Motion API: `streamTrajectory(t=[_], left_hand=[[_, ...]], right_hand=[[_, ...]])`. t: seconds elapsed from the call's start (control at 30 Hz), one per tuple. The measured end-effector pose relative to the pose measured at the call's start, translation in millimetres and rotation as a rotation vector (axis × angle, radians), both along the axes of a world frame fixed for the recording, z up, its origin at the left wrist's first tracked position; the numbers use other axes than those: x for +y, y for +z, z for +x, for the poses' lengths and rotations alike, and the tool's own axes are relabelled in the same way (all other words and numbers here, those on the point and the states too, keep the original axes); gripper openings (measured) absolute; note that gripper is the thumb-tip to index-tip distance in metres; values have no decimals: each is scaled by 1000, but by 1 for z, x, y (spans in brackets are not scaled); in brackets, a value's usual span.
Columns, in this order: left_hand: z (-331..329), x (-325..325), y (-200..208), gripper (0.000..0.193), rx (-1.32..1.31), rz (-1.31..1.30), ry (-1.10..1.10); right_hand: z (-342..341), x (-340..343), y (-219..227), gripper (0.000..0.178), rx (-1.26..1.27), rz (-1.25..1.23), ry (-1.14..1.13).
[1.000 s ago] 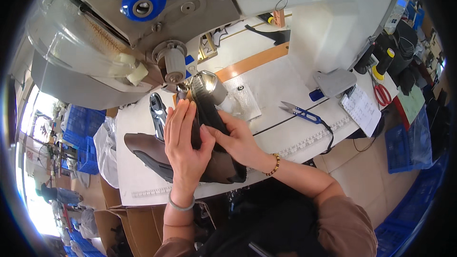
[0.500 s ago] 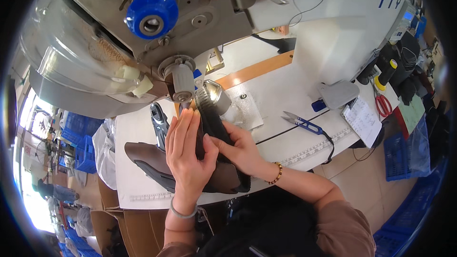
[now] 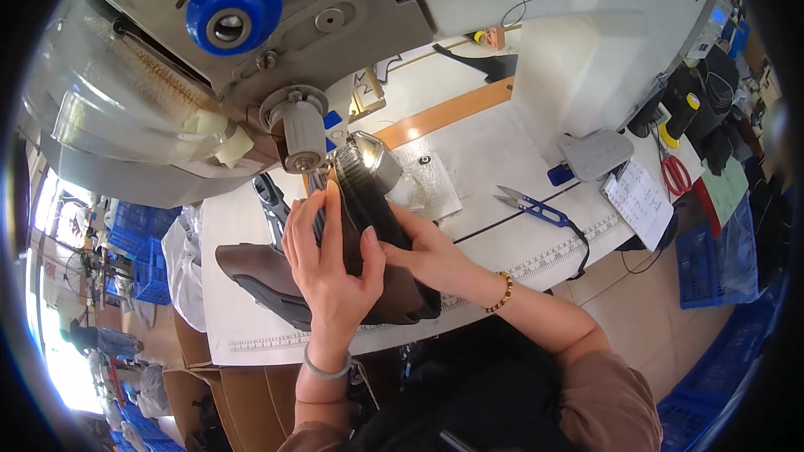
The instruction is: The person stitches shoe upper pieces together using an industrial sewing machine, guiding the material through the needle by hand and trimming excess thread with snips.
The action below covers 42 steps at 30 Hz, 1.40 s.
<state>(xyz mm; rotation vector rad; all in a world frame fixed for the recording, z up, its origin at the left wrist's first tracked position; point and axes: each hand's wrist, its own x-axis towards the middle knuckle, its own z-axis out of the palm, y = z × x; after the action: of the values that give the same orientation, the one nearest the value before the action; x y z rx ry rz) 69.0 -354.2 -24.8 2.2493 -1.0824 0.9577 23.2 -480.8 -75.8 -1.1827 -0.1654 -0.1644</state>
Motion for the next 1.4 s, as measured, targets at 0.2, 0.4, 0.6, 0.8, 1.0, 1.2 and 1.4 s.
streamTrajectory(t=[0.2,0.4,0.6,0.8,1.0,1.2,1.4], left_hand=[[0,3,1,45,66,-101,-109],[0,4,7,44,46,-21,-96],[2,4,6,44,36,-27,-111],[5,3,7,46,63,-7,-24],[5,5,2,49,130,-131,-96],[10,3,0,40,85,-224,-146],[8,1,3,38,37,-162,-144]], right_hand=[[-4,6,-4,33,-57,82,41],[-6,6,-2,29,-36,114,62],[-3,9,0,28,-63,142,35],[3,2,3,32,-15,28,42],[1,10,8,34,-50,-105,-200],[0,11,2,29,-52,93,-38],[-4,9,4,25,-44,32,-4]])
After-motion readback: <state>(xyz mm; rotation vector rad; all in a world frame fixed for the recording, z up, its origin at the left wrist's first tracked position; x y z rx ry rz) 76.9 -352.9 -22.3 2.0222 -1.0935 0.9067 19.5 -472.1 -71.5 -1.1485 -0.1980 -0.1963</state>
